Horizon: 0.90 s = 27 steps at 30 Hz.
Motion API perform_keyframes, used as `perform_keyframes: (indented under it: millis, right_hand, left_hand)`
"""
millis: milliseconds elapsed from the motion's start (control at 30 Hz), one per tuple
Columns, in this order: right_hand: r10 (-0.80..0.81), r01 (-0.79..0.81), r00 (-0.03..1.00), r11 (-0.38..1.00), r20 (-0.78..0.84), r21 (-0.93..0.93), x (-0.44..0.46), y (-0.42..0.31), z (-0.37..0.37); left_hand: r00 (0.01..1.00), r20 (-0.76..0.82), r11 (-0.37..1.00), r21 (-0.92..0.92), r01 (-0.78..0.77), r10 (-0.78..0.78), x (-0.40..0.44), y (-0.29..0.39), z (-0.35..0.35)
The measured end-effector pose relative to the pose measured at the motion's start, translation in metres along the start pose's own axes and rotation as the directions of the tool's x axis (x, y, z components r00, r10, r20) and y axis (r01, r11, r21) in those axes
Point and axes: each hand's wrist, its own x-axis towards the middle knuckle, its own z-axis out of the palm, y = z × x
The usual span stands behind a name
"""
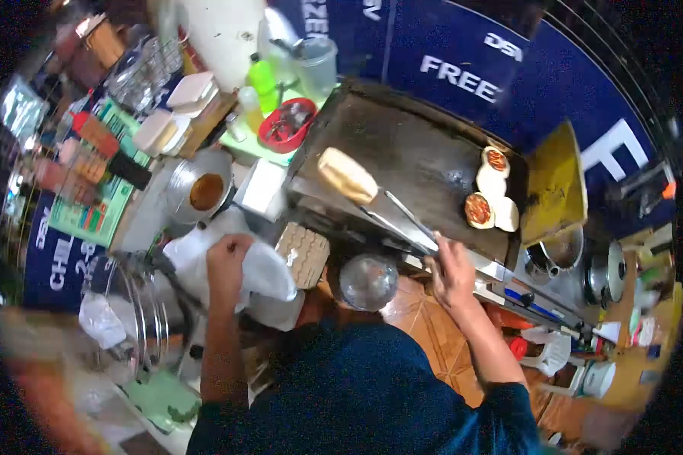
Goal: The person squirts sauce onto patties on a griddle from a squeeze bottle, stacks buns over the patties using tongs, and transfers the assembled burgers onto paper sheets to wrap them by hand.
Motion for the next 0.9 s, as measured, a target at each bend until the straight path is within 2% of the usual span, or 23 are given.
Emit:
perform_keyframes:
  millis: [33, 67, 100, 133, 167, 200, 233, 300, 333, 367, 433, 467, 500, 567, 600, 633, 700, 733, 767, 800, 833, 867, 900]
  right_hand:
    - [0.118, -0.148, 0.983, 0.963, 0.140, 0.227, -0.005, -0.012, -0.002]
    - [0.145, -0.203, 0.971, 0.921, 0.191, 0.333, -0.012, -0.023, 0.002]
    - [0.164, -0.258, 0.956, 0.866, 0.245, 0.428, -0.016, -0.033, 0.006]
    - [0.290, -0.455, 0.883, 0.717, 0.368, 0.528, -0.011, -0.060, -0.004]
    - [0.318, -0.544, 0.833, 0.624, 0.453, 0.561, -0.007, -0.078, -0.010]
    - [0.278, -0.527, 0.836, 0.646, 0.472, 0.553, -0.014, -0.080, -0.004]
    - [0.242, -0.509, 0.839, 0.666, 0.488, 0.545, -0.023, -0.080, 0.003]
    - [0.124, -0.367, 0.883, 0.783, 0.452, 0.502, -0.026, -0.083, 0.012]
    - [0.052, -0.271, 0.905, 0.836, 0.423, 0.478, -0.026, -0.083, 0.016]
    - [-0.040, -0.140, 0.929, 0.881, 0.367, 0.452, -0.029, -0.077, 0.027]
    - [-0.100, -0.057, 0.931, 0.910, 0.351, 0.410, -0.026, -0.073, 0.035]
    - [-0.145, 0.017, 0.933, 0.933, 0.331, 0.361, -0.023, -0.071, 0.037]
    - [-0.157, 0.025, 0.930, 0.930, 0.333, 0.366, -0.019, -0.069, 0.038]
    - [-0.253, 0.191, 0.918, 0.957, 0.306, 0.217, -0.010, -0.064, 0.038]
    - [-0.324, 0.275, 0.903, 0.940, 0.280, 0.202, -0.005, -0.061, 0.039]
    - [-0.333, 0.282, 0.900, 0.936, 0.282, 0.209, -0.001, -0.064, 0.041]
    - [-0.198, 0.056, 0.862, 0.952, 0.466, 0.301, 0.003, -0.073, 0.044]
    - [-0.192, -0.039, 0.854, 0.904, 0.483, 0.427, -0.010, -0.058, 0.065]
    - [-0.207, -0.030, 0.850, 0.900, 0.484, 0.436, -0.004, -0.062, 0.067]
    - [0.030, -0.566, 0.626, 0.704, 0.779, 0.428, 0.002, -0.067, 0.066]
    - [0.099, -0.925, 0.228, 0.332, 0.969, 0.183, 0.005, -0.073, 0.067]
    - [0.102, -0.974, 0.175, 0.164, 0.979, 0.157, 0.004, -0.083, 0.073]
    - [0.091, -0.974, 0.167, 0.171, 0.982, 0.150, 0.005, -0.088, 0.079]
  left_hand:
    - [0.998, -0.047, 0.999, 0.017, 0.047, -0.046, 0.002, 0.005, 0.001]
    - [0.990, -0.099, 0.994, 0.034, 0.102, -0.099, 0.001, 0.013, 0.006]
    - [0.993, -0.117, 0.999, -0.048, -0.001, -0.005, -0.003, 0.021, 0.008]
    - [0.986, -0.165, 0.999, -0.048, -0.007, -0.001, -0.001, 0.019, 0.010]
    - [0.981, -0.191, 0.986, -0.158, -0.047, 0.016, 0.002, 0.013, 0.014]
    - [0.987, -0.160, 0.946, -0.321, -0.038, -0.015, -0.003, 0.008, 0.014]
    - [0.982, -0.187, 0.947, -0.319, -0.030, -0.031, -0.005, 0.013, 0.015]
    - [0.964, -0.236, 0.971, -0.171, -0.166, 0.123, -0.002, 0.019, 0.016]
    - [0.968, -0.237, 0.917, -0.360, -0.169, 0.085, 0.001, 0.018, 0.020]
    - [0.965, -0.251, 0.918, -0.359, -0.169, 0.079, -0.001, 0.017, 0.020]
    - [0.981, -0.191, 0.871, -0.486, -0.075, -0.022, -0.008, 0.024, 0.013]
    - [0.981, -0.191, 0.911, -0.399, -0.106, 0.031, -0.012, 0.030, 0.007]
    - [0.979, -0.203, 0.911, -0.399, -0.106, 0.025, -0.016, 0.030, 0.007]
    - [0.922, -0.314, 0.949, -0.138, -0.282, 0.229, -0.022, 0.027, 0.011]
    - [0.890, -0.293, 0.932, 0.009, -0.363, 0.350, -0.025, 0.020, 0.012]
    - [0.844, -0.268, 0.885, 0.151, -0.440, 0.465, -0.029, 0.019, 0.013]
    - [0.913, -0.134, 0.913, 0.201, -0.355, 0.385, -0.049, 0.020, 0.020]
    - [0.876, -0.119, 0.850, 0.333, -0.409, 0.468, -0.052, 0.003, 0.023]
    - [0.877, -0.131, 0.851, 0.341, -0.399, 0.463, -0.056, -0.018, 0.029]
    - [0.863, -0.146, 0.853, 0.298, -0.428, 0.484, -0.064, -0.039, 0.036]
    - [0.849, -0.162, 0.852, 0.255, -0.457, 0.504, -0.075, -0.050, 0.041]
    - [0.850, -0.075, 0.825, 0.301, -0.479, 0.521, -0.088, -0.047, 0.048]
    - [0.849, 0.014, 0.795, 0.341, -0.501, 0.528, -0.101, -0.041, 0.060]
